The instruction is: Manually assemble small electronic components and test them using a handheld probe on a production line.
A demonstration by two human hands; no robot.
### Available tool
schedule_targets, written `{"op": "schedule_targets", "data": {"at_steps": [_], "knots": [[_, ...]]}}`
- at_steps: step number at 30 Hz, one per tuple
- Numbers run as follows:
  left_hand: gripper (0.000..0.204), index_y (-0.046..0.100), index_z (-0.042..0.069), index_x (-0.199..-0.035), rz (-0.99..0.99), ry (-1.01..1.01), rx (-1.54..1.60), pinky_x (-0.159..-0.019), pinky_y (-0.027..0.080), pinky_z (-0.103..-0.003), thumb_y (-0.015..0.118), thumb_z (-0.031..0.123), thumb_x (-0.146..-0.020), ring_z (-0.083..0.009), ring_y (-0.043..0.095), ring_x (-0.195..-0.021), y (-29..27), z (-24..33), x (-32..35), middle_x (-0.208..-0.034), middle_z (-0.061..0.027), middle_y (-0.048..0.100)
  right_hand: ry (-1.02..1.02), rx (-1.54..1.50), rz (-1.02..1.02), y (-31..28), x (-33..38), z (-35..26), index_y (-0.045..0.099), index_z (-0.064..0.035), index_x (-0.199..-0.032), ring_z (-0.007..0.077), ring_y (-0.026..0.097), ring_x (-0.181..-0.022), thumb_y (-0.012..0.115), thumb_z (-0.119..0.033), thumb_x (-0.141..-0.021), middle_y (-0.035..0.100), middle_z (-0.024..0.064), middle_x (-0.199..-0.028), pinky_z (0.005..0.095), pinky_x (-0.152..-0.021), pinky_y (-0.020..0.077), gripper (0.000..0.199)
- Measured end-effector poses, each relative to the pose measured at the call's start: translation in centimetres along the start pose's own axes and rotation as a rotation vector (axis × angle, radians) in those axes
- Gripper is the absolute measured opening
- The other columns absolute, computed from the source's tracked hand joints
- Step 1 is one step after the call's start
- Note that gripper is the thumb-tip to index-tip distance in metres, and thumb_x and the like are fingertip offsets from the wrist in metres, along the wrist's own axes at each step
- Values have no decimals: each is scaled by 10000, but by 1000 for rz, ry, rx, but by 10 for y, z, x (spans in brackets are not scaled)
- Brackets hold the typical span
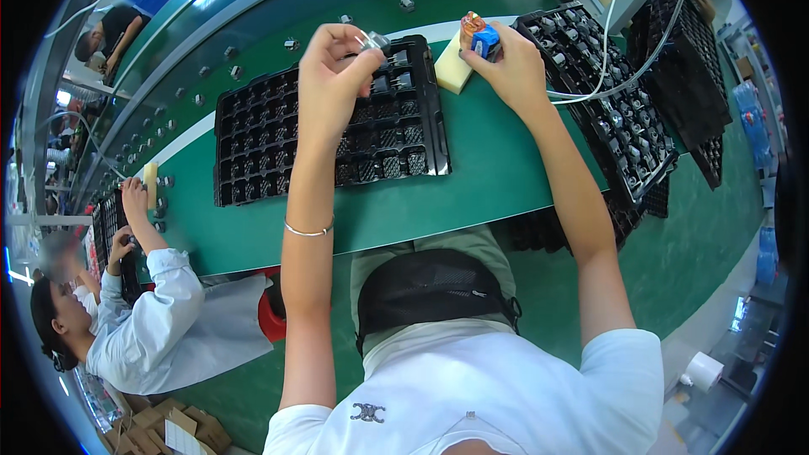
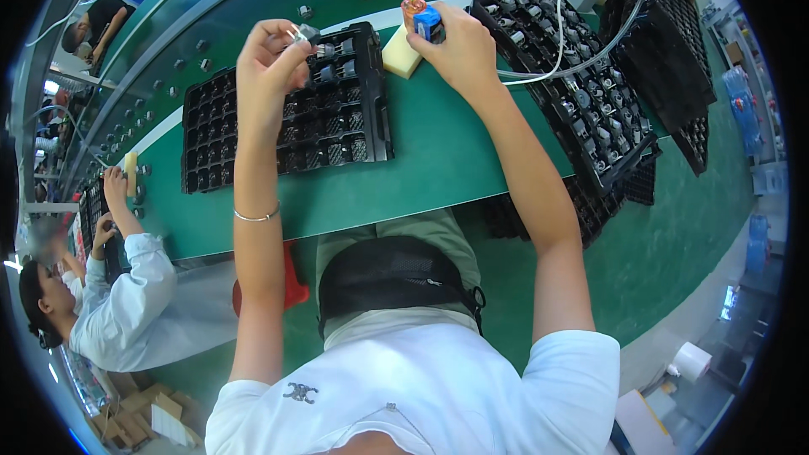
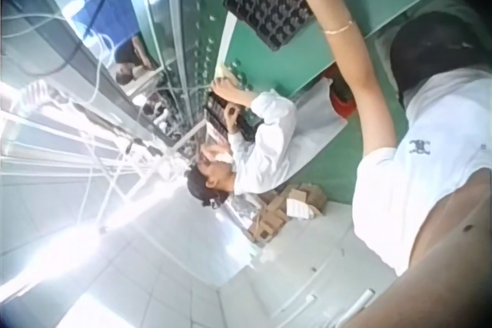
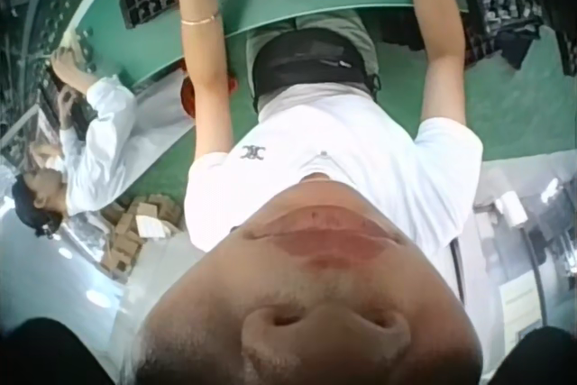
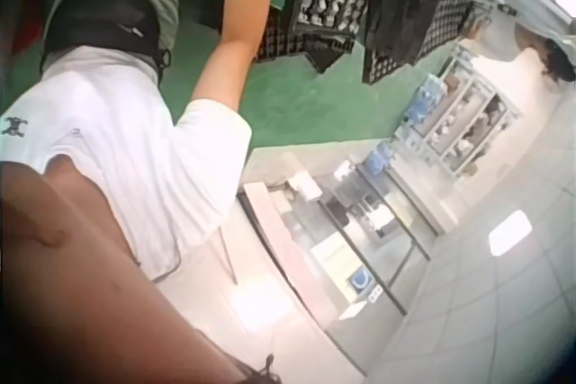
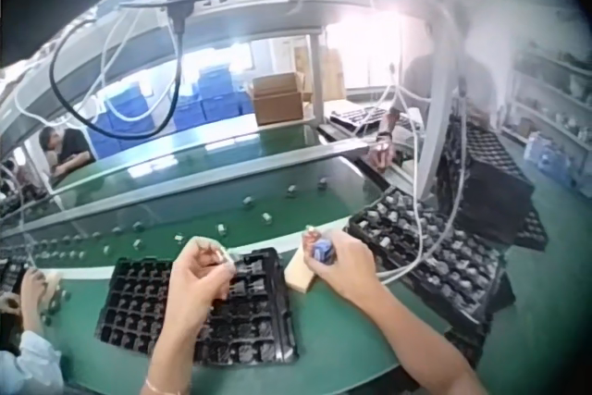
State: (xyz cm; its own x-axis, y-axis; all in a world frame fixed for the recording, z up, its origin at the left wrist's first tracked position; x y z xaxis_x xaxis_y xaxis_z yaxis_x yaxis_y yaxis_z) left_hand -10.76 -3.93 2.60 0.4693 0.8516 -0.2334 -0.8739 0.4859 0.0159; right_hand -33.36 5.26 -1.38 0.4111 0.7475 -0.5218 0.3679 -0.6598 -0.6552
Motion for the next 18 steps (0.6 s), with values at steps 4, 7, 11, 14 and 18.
{"op": "schedule_targets", "data": {"at_steps": [4, 7, 11, 14, 18], "knots": [[212, 605, 4, -1047, -103, -154, 190, -461, 293, -180, 633, 123, -874, -48, 472, -542, 14, -36, 8, -795, -52, 634, 13, -36, -10, 3, -1, 2, 667, -65, -1103, 179, 582, -616, 762, -354, -735, 622, 80, -752, 313, -593, 465, 478], [196, 616, 10, -1040, -127, -211, 292, -460, 293, -182, 630, 132, -888, -50, 468, -534, 15, -46, 15, -792, -47, 635, 20, -68, -14, 18, -5, 14, 653, -38, -1130, 173, 600, -641, 759, -334, -731, 656, 88, -803, 304, -621, 480, 508], [141, 628, 39, -995, -87, -241, 450, -458, 320, -175, 613, 158, -921, -52, 492, -528, 9, -49, 18, -748, -27, 633, 101, -218, -199, 40, -38, 19, 674, -59, -951, 324, 669, -763, 711, -354, -702, 686, 152, -816, 379, -714, 517, 388], [138, 624, 51, -970, -96, -248, 521, -459, 334, -182, 606, 181, -930, -63, 506, -531, 6, -57, 18, -723, -18, 626, 92, -184, -110, 56, -85, 43, 675, -15, -841, 342, 667, -715, 721, -369, -667, 677, 181, -756, 390, -695, 522, 397], [136, 618, 60, -979, -99, -262, 566, -458, 332, -189, 599, 186, -933, -69, 507, -532, 7, -64, 18, -712, -13, 616, 69, -7, -33, 74, -127, 65, 692, -46, -942, 367, 673, -807, 719, -389, -687, 689, 201, -847, 438, -746, 525, 428]]}}
Point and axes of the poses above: each hand's wrist, its own x-axis away from the middle knuckle, its own y-axis out of the palm, z = x × y, the point moved 9 cm from there along -x, towards the middle knuckle
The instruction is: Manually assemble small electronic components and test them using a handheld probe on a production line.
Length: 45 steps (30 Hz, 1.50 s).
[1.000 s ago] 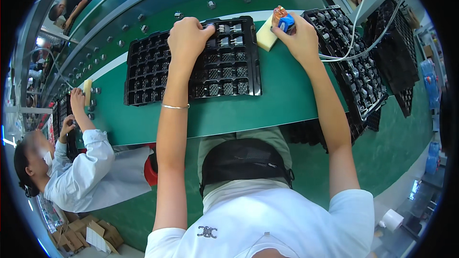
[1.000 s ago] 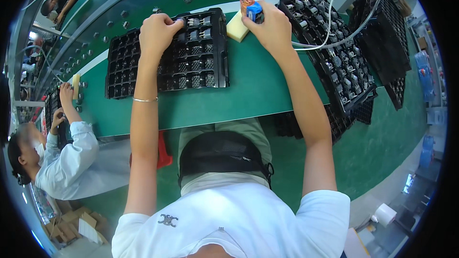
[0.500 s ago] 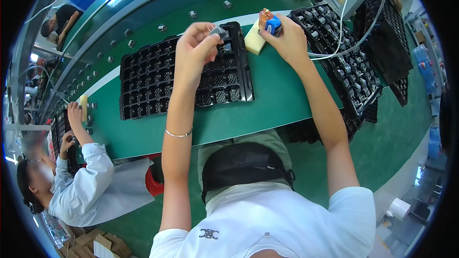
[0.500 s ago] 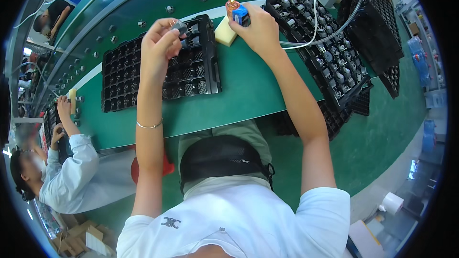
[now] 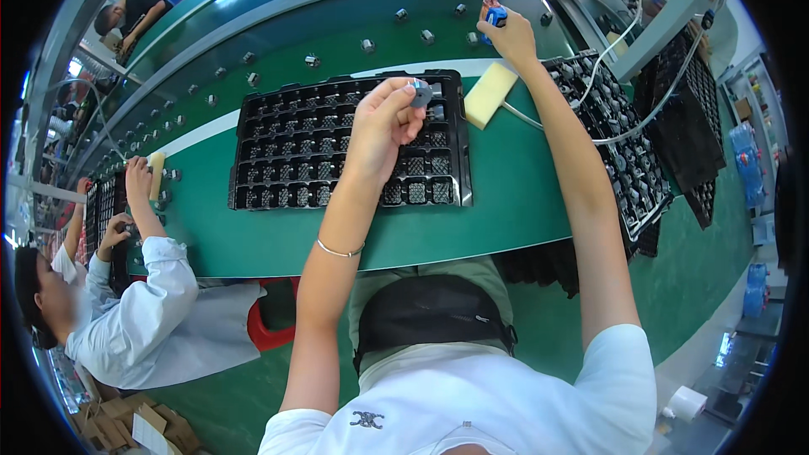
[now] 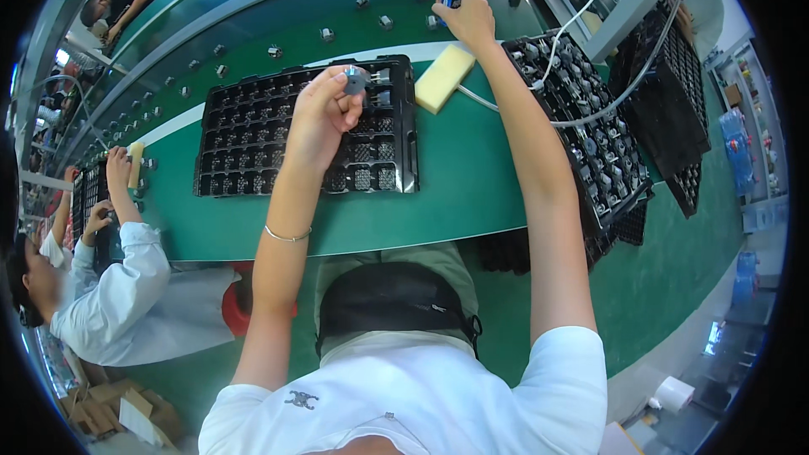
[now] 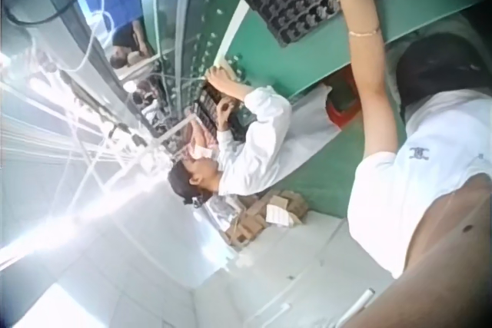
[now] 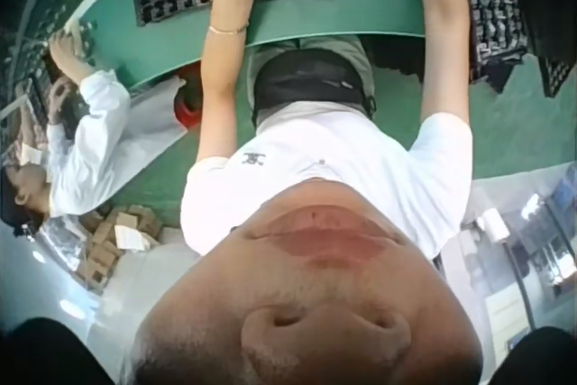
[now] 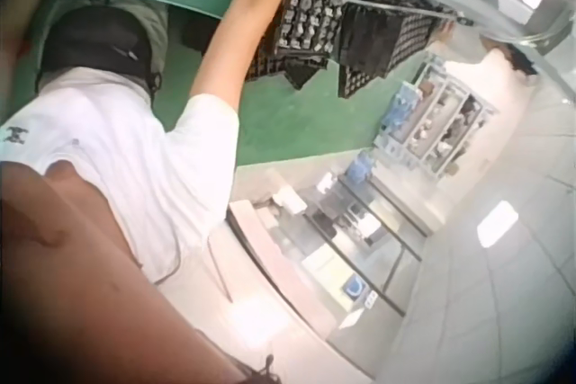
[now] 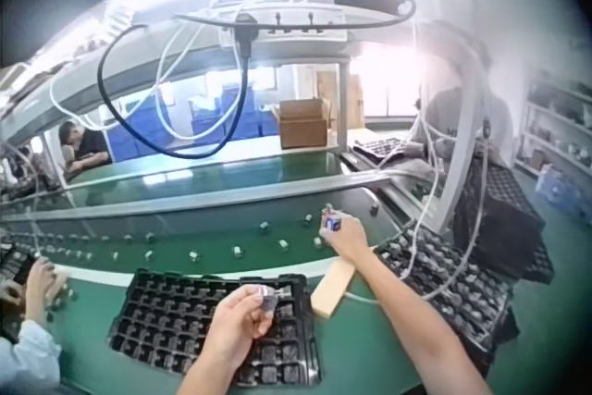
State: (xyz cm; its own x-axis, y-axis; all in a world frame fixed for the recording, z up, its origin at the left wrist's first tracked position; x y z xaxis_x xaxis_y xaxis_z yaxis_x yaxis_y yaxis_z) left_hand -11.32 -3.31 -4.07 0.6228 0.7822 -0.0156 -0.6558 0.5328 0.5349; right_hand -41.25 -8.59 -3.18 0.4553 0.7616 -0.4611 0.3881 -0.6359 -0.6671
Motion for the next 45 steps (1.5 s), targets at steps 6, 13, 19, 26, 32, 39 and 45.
{"op": "schedule_targets", "data": {"at_steps": [6, 13, 19, 26, 32, 39, 45], "knots": [[188, 618, 29, -1046, 11, 8, -63, -487, 375, -186, 585, 180, -938, -74, 543, -586, 7, 1, 3, -791, -45, 637, -14, 160, 31, 2, -4, 7, 680, -62, -1004, 386, 663, -838, 721, -413, -751, 695, 189, -953, 446, -760, 524, 435], [195, 626, -33, -1029, 75, 142, -366, -504, 443, -181, 654, 78, -871, -54, 566, -587, 14, 23, 10, -800, -54, 648, 143, -846, -221, -36, 77, -71, 620, -14, -1076, 75, 606, -645, 597, -351, -932, 685, 78, -786, 190, -540, 426, 366], [215, 641, -24, -1040, 2, 176, -615, -520, 475, -198, 657, 70, -848, -58, 588, -603, 37, 22, 16, -814, -33, 609, 103, -1073, -410, -43, 141, -121, 584, -6, -1156, 23, 534, -574, 528, -326, -959, 655, 38, -848, 155, -443, 370, 380], [257, 664, 2, -1114, -28, 169, -758, -509, 465, -217, 616, 58, -868, -61, 570, -586, 44, 17, 17, -801, -35, 615, 174, -1077, -439, -31, 153, -106, 593, -6, -1141, 11, 520, -567, 521, -333, -983, 634, 20, -828, 163, -437, 389, 370], [260, 642, -7, -1131, -63, 183, -818, -487, 403, -170, 616, 38, -876, -35, 516, -565, 47, 18, 17, -772, -6, 625, 218, -1094, -487, -25, 156, -98, 590, 4, -1139, 27, 548, -573, 536, -332, -980, 645, 39, -861, 178, -426, 421, 375], [286, 518, -6, -1091, -74, 134, -660, -517, 416, -167, 670, 40, -853, -34, 545, -637, 45, 14, 14, -822, -38, 630, 303, -1216, -614, -15, 161, -95, 563, 11, -1163, 54, 588, -587, 545, -333, -973, 643, 46, -860, 209, -425, 490, 393], [306, 504, 5, -1070, -94, 150, -603, -514, 414, -166, 703, 51, -841, -33, 545, -635, 49, 10, 12, -817, -43, 629, 340, -1273, -730, -10, 166, -94, 550, 4, -1185, 54, 584, -573, 556, -355, -965, 641, 44, -862, 206, -427, 492, 420]]}}
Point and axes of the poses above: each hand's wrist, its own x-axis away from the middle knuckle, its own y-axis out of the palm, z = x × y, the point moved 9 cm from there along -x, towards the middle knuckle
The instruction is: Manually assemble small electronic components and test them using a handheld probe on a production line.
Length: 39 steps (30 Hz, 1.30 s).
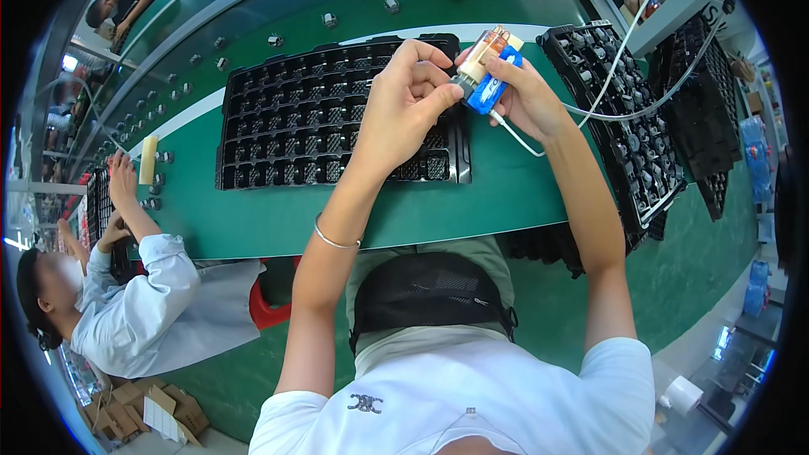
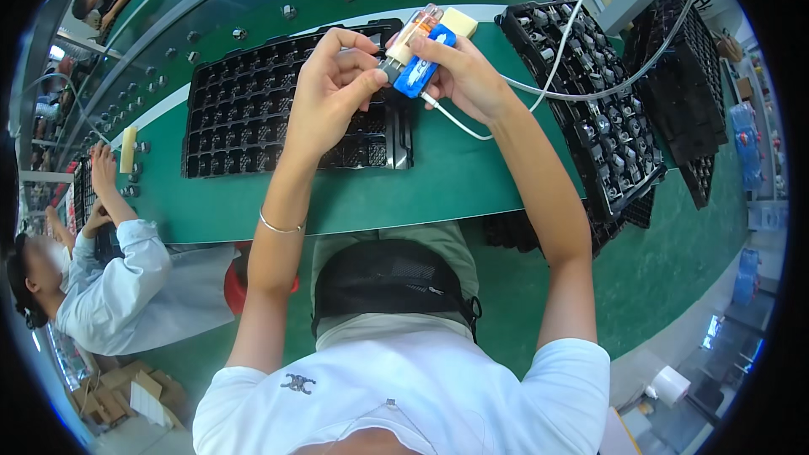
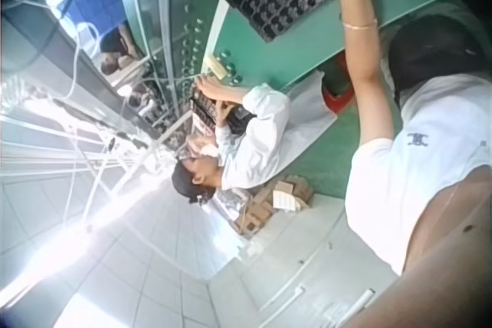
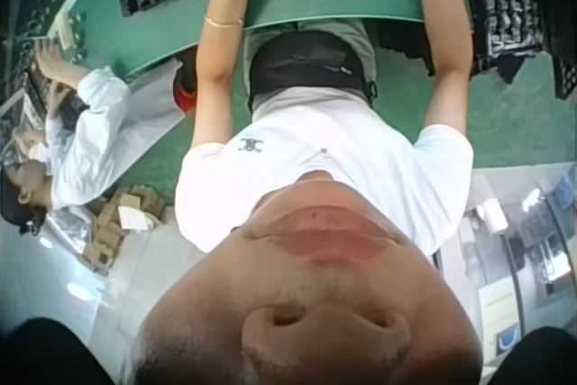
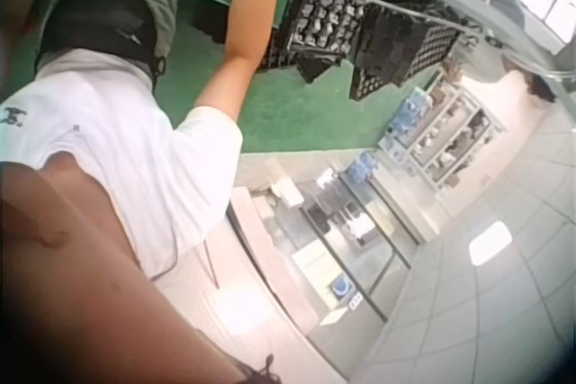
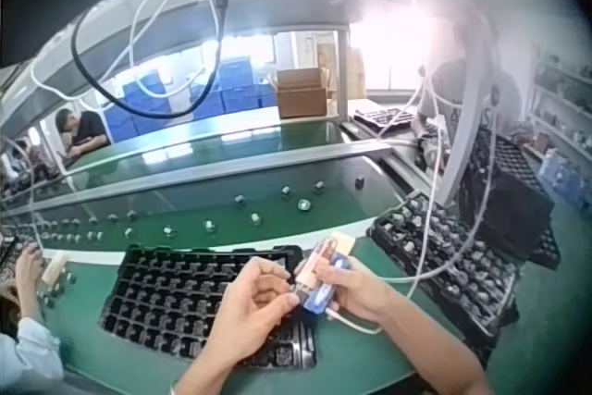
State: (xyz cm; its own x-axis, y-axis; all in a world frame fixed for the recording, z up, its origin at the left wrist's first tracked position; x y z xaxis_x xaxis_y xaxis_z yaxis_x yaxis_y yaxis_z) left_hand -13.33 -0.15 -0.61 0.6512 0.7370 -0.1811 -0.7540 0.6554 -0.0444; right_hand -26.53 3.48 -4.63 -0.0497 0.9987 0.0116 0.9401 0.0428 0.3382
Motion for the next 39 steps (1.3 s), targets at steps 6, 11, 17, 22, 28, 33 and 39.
{"op": "schedule_targets", "data": {"at_steps": [6, 11, 17, 22, 28, 33, 39], "knots": [[276, 588, 2, -1038, 47, 72, -211, -647, 461, -196, 737, 80, -819, -57, 563, -720, -18, 11, -3, -823, -6, 632, -16, 13, 2, -4, 1, -9, 543, -16, -1208, 54, 605, -661, 594, -351, -942, 650, 42, -920, 217, -493, 509, 430], [360, 658, -3, -748, 362, 80, -1106, -602, 489, -314, 737, 345, -793, -220, 611, -626, -60, 37, -8, -695, -97, 643, -390, 1103, 656, -54, 17, -67, 614, -10, -1059, 144, 620, -660, 714, -298, -827, 670, 86, -792, 296, -578, 471, 384], [507, 690, 23, -710, 198, -127, -1453, -605, 522, -392, 728, 527, -746, -309, 667, -654, -46, 11, -22, -693, -135, 672, -303, 1256, 654, -53, 12, -53, 615, -71, -1059, 268, 666, -700, 717, -370, -782, 668, 141, -784, 370, -647, 495, 420], [466, 709, 32, -739, 206, -212, -1488, -631, 544, -413, 769, 493, -714, -327, 689, -712, -58, 12, -16, -746, -149, 693, -317, 1302, 675, -52, 11, -48, 610, -102, -1068, 323, 672, -739, 694, -396, -774, 669, 147, -788, 411, -678, 508, 424], [432, 693, 21, -742, 216, -270, -1437, -662, 549, -436, 767, 446, -730, -346, 688, -766, -72, -2, -16, -785, -163, 691, -290, 1328, 713, -49, 13, -50, 613, -106, -1067, 314, 674, -718, 688, -389, -783, 670, 133, -771, 411, -667, 517, 408], [393, 668, 13, -738, 259, -238, -1370, -661, 539, -447, 742, 399, -756, -366, 676, -749, -72, 5, -13, -767, -169, 683, -333, 1311, 721, -49, 16, -50, 615, -107, -1057, 309, 671, -700, 690, -382, -785, 668, 131, -768, 408, -660, 517, 394], [262, 488, 35, -787, 156, 11, -414, -510, 423, -224, 735, 117, -757, -53, 529, -573, -48, 14, -19, -660, -13, 573, -313, 1302, 722, -49, 16, -50, 616, -100, -1054, 304, 668, -701, 696, -368, -784, 667, 128, -774, 393, -651, 516, 388]]}}
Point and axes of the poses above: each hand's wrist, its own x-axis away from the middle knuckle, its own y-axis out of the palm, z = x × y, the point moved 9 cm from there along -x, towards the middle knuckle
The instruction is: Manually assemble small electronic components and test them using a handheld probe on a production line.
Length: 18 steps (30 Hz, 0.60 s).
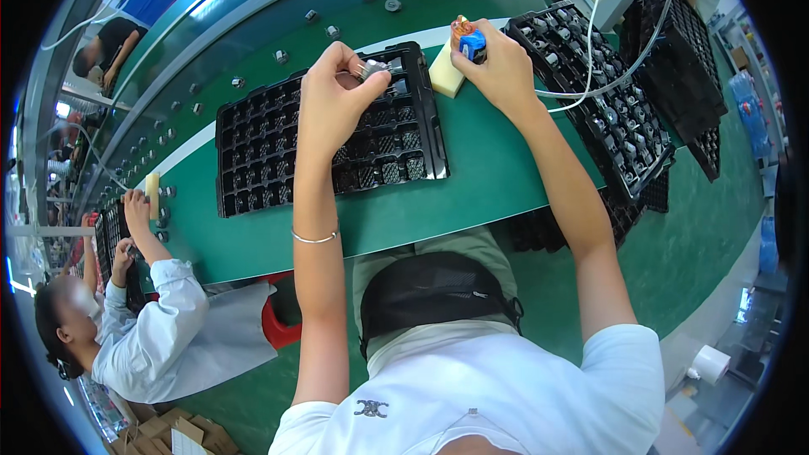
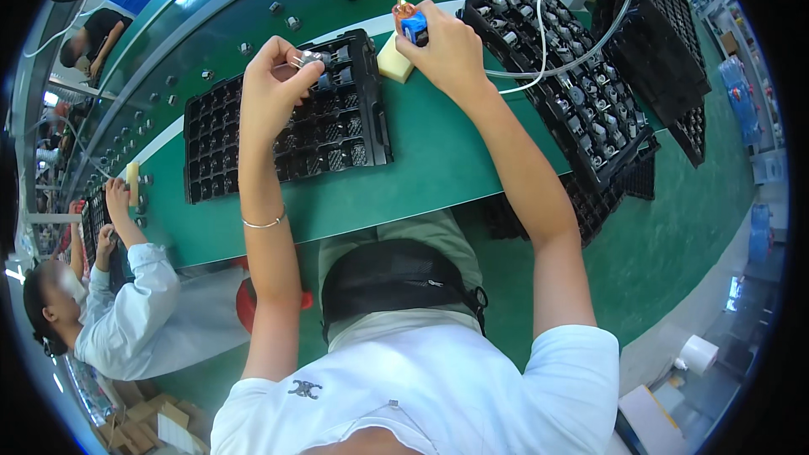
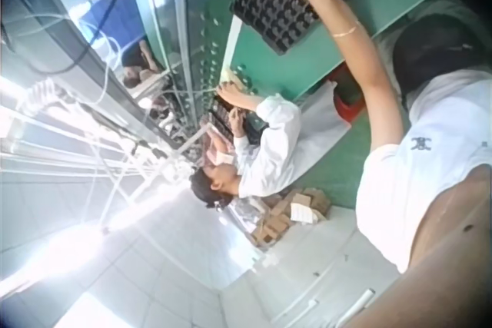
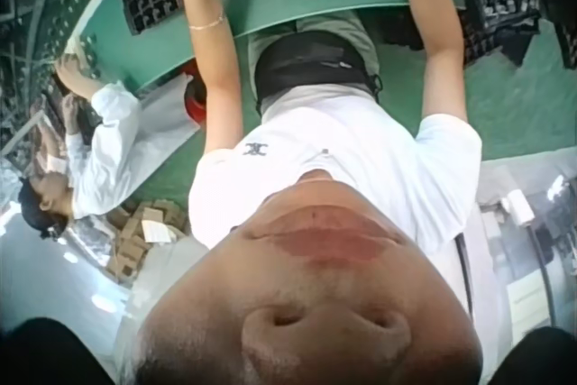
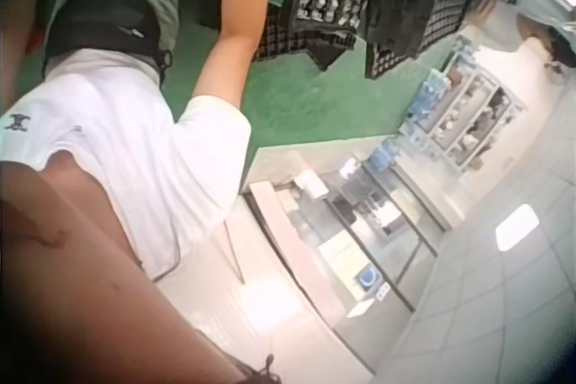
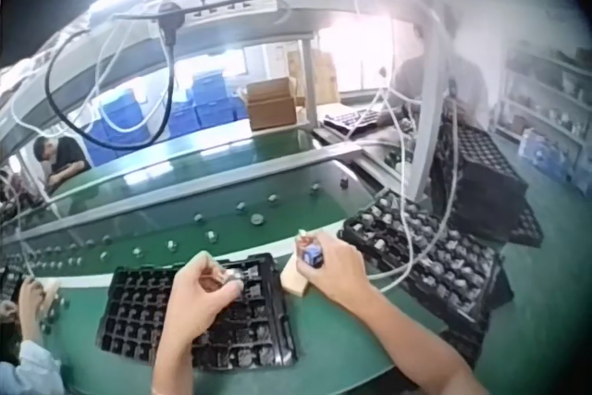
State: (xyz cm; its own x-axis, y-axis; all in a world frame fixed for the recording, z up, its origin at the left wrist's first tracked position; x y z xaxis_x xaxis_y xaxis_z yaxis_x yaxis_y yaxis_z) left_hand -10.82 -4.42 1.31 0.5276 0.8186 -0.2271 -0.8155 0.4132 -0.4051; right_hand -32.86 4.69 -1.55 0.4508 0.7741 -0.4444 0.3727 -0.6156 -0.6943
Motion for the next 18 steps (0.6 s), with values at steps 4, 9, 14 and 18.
{"op": "schedule_targets", "data": {"at_steps": [4, 9, 14, 18], "knots": [[211, 484, 65, -902, -145, -45, 438, -457, 353, -176, 678, 91, -826, -54, 505, -531, 25, 8, 11, -702, 3, 575, -44, 20, 26, 1, -1, -1, 619, -99, -1053, 296, 665, -697, 705, -359, -776, 666, 125, -780, 388, -643, 514, 390], [160, 556, 15, -954, -285, -115, 833, -456, 329, -198, 637, 127, -873, -70, 455, -518, 38, 0, 18, -674, 1, 515, -31, 18, 25, -1, 0, 3, 624, -95, -1049, 289, 664, -701, 707, -358, -772, 669, 119, -799, 384, -643, 513, 391], [348, 599, -22, -1042, -236, -197, 1129, -488, 306, -231, 547, 314, -967, -99, 411, -528, 33, -19, 19, -656, 4, 449, -38, -15, 44, 0, -1, -1, 643, -86, -1075, 280, 662, -681, 706, -354, -766, 672, 121, -780, 366, -652, 514, 414], [370, 588, -31, -1123, -148, -257, 1235, -485, 335, -232, 508, 303, -984, -113, 446, -531, 31, -29, 19, -707, -30, 534, 78, -145, -132, 21, -20, 19, 651, -60, -967, 358, 667, -779, 681, -406, -730, 683, 152, -824, 424, -717, 524, 420]]}}
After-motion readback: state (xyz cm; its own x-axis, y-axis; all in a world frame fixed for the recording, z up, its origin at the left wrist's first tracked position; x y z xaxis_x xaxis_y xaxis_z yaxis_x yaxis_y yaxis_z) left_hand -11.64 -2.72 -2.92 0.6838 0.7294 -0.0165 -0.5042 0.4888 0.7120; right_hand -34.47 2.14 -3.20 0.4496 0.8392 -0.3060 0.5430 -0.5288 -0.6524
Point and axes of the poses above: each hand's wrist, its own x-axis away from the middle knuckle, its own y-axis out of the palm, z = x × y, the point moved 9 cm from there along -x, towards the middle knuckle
